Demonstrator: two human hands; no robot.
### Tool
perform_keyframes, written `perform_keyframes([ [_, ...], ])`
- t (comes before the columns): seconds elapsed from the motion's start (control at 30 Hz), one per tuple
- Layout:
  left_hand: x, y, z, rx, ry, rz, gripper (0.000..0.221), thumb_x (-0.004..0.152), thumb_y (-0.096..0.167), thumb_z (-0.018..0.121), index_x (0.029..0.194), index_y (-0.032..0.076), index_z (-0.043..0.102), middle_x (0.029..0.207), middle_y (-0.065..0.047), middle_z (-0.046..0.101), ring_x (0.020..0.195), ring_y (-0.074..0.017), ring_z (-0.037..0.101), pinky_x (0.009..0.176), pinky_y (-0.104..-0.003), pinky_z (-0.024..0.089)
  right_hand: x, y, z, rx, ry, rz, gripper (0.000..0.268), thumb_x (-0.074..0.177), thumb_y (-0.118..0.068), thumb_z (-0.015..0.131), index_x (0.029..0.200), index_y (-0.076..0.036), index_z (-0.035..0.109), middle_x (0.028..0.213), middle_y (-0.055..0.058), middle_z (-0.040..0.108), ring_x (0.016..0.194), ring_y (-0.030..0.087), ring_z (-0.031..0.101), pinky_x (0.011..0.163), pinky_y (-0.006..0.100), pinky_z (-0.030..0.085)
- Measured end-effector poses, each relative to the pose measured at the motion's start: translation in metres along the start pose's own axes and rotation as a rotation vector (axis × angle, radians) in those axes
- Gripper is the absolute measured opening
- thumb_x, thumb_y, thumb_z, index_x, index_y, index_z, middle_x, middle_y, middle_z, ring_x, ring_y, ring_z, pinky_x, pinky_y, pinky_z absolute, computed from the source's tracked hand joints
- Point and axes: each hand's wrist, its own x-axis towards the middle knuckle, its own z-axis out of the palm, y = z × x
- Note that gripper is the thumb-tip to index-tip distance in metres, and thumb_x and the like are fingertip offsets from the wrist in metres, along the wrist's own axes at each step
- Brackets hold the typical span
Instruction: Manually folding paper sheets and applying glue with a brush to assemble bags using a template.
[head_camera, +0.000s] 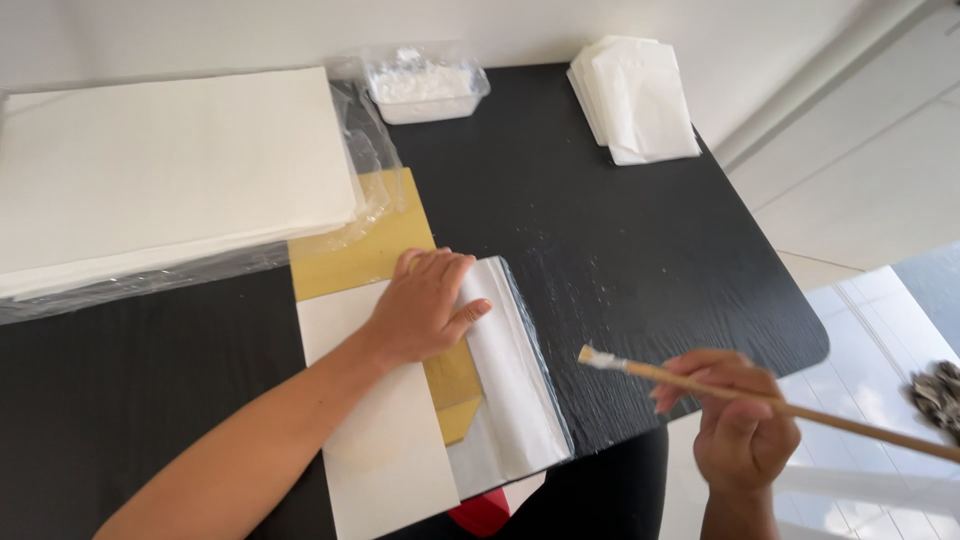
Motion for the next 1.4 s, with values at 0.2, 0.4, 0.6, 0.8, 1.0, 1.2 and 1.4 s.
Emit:
perform_keyframes([
  [0.2,0.007,0.005,-0.013,-0.281,-0.023,-0.181,0.062,0.102,0.052,0.042,0.139,0.003,0.052,0.134,-0.014,0.063,0.126,-0.0323,0.056,0.111,-0.052,0.027,0.089,0.051,0.026,-0.096,0.085,0.006,0.031,0.117,-0.020,0.037,0.110,0.006,0.052,0.111,0.021,0.057,0.072,0.026,0.069,0.053,0.030,0.065],
  [0.4,0.012,-0.003,-0.021,-0.483,-0.098,-0.334,0.053,0.101,0.041,0.055,0.144,0.010,0.049,0.126,-0.012,0.066,0.128,-0.0311,0.058,0.114,-0.049,0.026,0.197,0.104,0.096,0.035,0.138,0.245,0.021,0.110,-0.003,0.054,0.126,0.008,0.047,0.099,0.015,0.059,0.080,0.027,0.072,0.066,0.034,0.067],
  [0.6,0.021,0.002,-0.043,-0.686,-0.186,-0.548,0.044,0.099,0.030,0.061,0.140,0.018,0.052,0.127,-0.004,0.066,0.130,-0.0232,0.055,0.114,-0.043,0.033,0.269,0.206,0.153,0.337,0.327,0.626,0.009,0.106,-0.014,0.058,0.106,-0.005,0.057,0.100,0.014,0.073,0.085,0.023,0.079,0.077,0.030,0.071],
  [0.8,0.025,-0.002,-0.053,-0.808,-0.232,-0.659,0.043,0.097,0.028,0.061,0.140,0.024,0.052,0.126,0.007,0.068,0.129,-0.0123,0.053,0.106,-0.034,0.043,0.281,0.221,0.195,0.060,0.166,0.607,0.026,0.104,-0.026,0.056,0.106,-0.003,0.069,0.104,0.007,0.073,0.095,0.018,0.078,0.083,0.026,0.069],
  [1.0,0.024,-0.008,-0.046,-0.849,-0.206,-0.634,0.046,0.096,0.024,0.066,0.140,0.021,0.053,0.122,0.005,0.069,0.125,-0.0131,0.056,0.111,-0.035,0.042,0.269,0.228,0.204,-0.199,-0.046,0.504,0.034,0.104,-0.037,0.055,0.120,-0.011,0.069,0.103,0.005,0.077,0.089,0.016,0.077,0.082,0.025,0.061],
  [1.2,0.024,-0.008,-0.049,-0.895,-0.203,-0.622,0.047,0.095,0.022,0.069,0.139,0.017,0.054,0.114,0.001,0.069,0.115,-0.0136,0.064,0.107,-0.032,0.048,0.257,0.240,0.200,-0.146,-0.056,0.492,0.037,0.103,-0.030,0.060,0.129,-0.006,0.067,0.105,0.004,0.072,0.095,0.012,0.070,0.078,0.027,0.067],
  [1.4,0.024,-0.013,-0.050,-0.909,-0.210,-0.588,0.050,0.094,0.018,0.069,0.142,0.017,0.052,0.108,0.002,0.067,0.109,-0.0138,0.064,0.106,-0.031,0.047,0.259,0.215,0.199,-0.130,-0.045,0.580,0.037,0.096,-0.032,0.068,0.124,-0.008,0.064,0.110,0.004,0.066,0.090,0.012,0.072,0.065,0.026,0.066],
])
